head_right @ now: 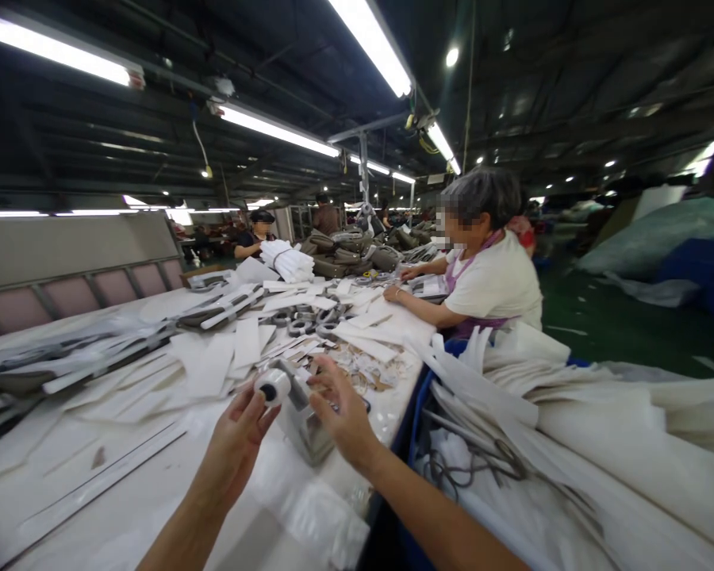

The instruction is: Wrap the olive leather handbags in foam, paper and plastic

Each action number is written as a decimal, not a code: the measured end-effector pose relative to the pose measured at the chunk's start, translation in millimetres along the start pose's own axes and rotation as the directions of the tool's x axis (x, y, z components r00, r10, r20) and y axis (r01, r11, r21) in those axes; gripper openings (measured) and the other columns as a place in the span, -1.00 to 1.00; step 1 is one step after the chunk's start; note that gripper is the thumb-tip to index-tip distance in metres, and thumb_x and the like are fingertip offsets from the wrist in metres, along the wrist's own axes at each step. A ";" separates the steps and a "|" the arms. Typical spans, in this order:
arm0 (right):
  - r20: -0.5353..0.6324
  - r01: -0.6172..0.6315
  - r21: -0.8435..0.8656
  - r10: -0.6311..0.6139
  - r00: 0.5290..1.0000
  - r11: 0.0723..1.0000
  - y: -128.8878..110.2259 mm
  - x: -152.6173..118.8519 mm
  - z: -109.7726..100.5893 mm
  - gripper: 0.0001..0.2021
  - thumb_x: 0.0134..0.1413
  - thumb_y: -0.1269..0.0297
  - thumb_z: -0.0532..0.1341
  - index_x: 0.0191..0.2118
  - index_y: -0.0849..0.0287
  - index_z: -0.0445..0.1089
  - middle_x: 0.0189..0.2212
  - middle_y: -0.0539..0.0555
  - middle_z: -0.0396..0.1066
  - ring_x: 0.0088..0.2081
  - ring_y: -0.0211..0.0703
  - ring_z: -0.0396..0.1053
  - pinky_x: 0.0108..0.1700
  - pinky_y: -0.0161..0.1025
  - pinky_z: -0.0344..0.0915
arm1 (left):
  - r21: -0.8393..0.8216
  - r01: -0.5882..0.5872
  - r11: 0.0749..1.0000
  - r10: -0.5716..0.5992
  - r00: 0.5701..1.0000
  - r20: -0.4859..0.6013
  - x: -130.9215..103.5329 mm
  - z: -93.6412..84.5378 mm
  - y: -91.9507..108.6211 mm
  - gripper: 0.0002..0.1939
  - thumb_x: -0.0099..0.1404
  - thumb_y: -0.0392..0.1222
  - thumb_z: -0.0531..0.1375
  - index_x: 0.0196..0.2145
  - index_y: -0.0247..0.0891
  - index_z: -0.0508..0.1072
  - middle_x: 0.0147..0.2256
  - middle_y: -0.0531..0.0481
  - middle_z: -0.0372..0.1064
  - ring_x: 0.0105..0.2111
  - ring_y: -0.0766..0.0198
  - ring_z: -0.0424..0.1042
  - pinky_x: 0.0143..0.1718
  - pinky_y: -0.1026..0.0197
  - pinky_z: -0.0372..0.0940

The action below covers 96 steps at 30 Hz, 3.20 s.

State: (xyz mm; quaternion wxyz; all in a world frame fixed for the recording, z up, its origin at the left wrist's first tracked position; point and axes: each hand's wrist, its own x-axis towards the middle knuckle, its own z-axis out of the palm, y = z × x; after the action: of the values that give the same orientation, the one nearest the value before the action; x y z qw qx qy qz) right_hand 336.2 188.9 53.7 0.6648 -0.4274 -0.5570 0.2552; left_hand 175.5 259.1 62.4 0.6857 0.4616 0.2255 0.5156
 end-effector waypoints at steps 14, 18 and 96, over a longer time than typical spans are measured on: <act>-0.093 0.077 -0.428 -0.129 0.987 0.901 -9.6 -22.4 23.7 -0.66 0.26 0.23 0.16 0.13 -0.03 0.40 0.21 0.10 0.29 0.26 0.06 0.18 0.25 0.06 0.22 | -0.031 0.065 0.997 -0.065 0.998 -0.011 -6.5 2.6 -15.2 -0.60 0.15 0.03 0.38 -0.11 -0.18 0.51 -0.03 -0.06 0.46 -0.08 0.25 0.42 -0.12 0.30 0.33; -0.081 0.087 -0.496 -0.145 0.986 0.864 -7.8 -26.4 23.2 -0.62 0.28 0.19 0.15 0.18 -0.02 0.35 0.23 0.10 0.27 0.28 0.05 0.16 0.34 0.10 0.06 | -0.042 0.068 0.997 -0.069 0.998 -0.013 -7.8 3.9 -16.3 -0.59 0.15 0.04 0.38 -0.10 -0.19 0.51 -0.03 -0.08 0.45 -0.06 0.23 0.41 -0.12 0.29 0.33; -0.058 0.172 -0.655 -0.277 0.959 0.735 3.4 -61.7 29.5 -0.52 0.33 0.29 0.07 0.33 -0.02 0.12 0.28 0.10 0.19 0.30 -0.02 0.14 0.30 0.06 0.18 | -0.091 0.111 0.990 -0.118 0.990 -0.077 -11.2 5.4 -25.8 -0.52 0.06 0.08 0.43 -0.12 -0.20 0.54 0.00 -0.11 0.45 -0.06 0.20 0.42 -0.14 0.29 0.33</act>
State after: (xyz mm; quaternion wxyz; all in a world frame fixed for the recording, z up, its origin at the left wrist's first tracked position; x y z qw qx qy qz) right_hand 293.0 148.7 19.0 0.5437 -0.5769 -0.6059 -0.0670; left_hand 188.5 245.6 40.7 0.7236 0.3962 0.2572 0.5033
